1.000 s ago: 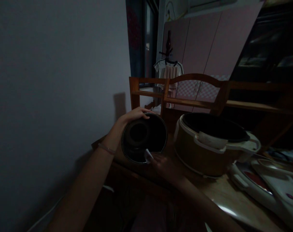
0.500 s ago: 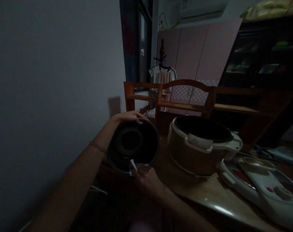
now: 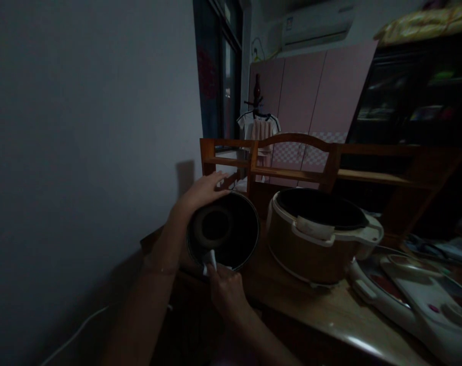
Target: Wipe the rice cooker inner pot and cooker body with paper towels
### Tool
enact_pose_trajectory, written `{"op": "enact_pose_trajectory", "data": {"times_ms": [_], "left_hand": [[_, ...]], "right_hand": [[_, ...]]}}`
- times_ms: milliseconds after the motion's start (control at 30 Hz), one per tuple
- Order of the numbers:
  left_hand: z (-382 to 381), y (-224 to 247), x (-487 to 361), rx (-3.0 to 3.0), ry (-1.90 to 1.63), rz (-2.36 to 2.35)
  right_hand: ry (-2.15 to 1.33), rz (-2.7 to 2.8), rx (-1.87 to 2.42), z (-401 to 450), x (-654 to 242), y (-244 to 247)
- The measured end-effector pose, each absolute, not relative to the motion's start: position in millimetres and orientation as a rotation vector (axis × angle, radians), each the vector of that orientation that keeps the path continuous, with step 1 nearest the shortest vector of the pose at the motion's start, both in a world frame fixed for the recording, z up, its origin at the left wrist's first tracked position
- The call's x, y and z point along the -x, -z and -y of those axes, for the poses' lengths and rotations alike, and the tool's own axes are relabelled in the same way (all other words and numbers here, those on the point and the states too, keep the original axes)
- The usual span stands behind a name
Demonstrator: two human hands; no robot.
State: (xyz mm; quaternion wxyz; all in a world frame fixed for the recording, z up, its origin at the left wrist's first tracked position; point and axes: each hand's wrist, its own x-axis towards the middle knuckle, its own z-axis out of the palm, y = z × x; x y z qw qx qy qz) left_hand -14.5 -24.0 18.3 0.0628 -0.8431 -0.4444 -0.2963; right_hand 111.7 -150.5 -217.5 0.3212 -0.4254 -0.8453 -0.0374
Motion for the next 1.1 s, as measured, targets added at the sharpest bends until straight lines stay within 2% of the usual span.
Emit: {"op": "enact_pose_trajectory", "data": {"times_ms": [133, 300, 433, 567, 800, 1100], "left_hand": [[75.6, 51.2, 31.0, 2.086, 1.572, 1.414], [111.0, 134.8, 28.9, 1.892, 2.050, 1.609], [112.3, 163.6, 18.1, 1.775, 2.407, 1.582], [107.2, 167.6, 9.5, 1.774, 2.521, 1.542], [98.4, 165.8, 11.9, 1.808, 2.521, 1.578], [104.4, 133.8, 37.0, 2.045, 2.378, 1.435]], "right_hand": [[0.111, 2.195, 1.089, 155.0, -108.6, 222.7], [0.134, 2.177, 1.095, 157.1, -101.7, 221.7], [0.133, 2.145, 1.151, 157.3, -97.3, 217.3], [0.044, 2.106, 1.172, 155.1, -95.9, 218.1], [-0.206, 2.063, 1.048, 158.7, -101.7, 215.5], [-0.302, 2.153, 0.963, 170.3, -108.0, 199.9]]}}
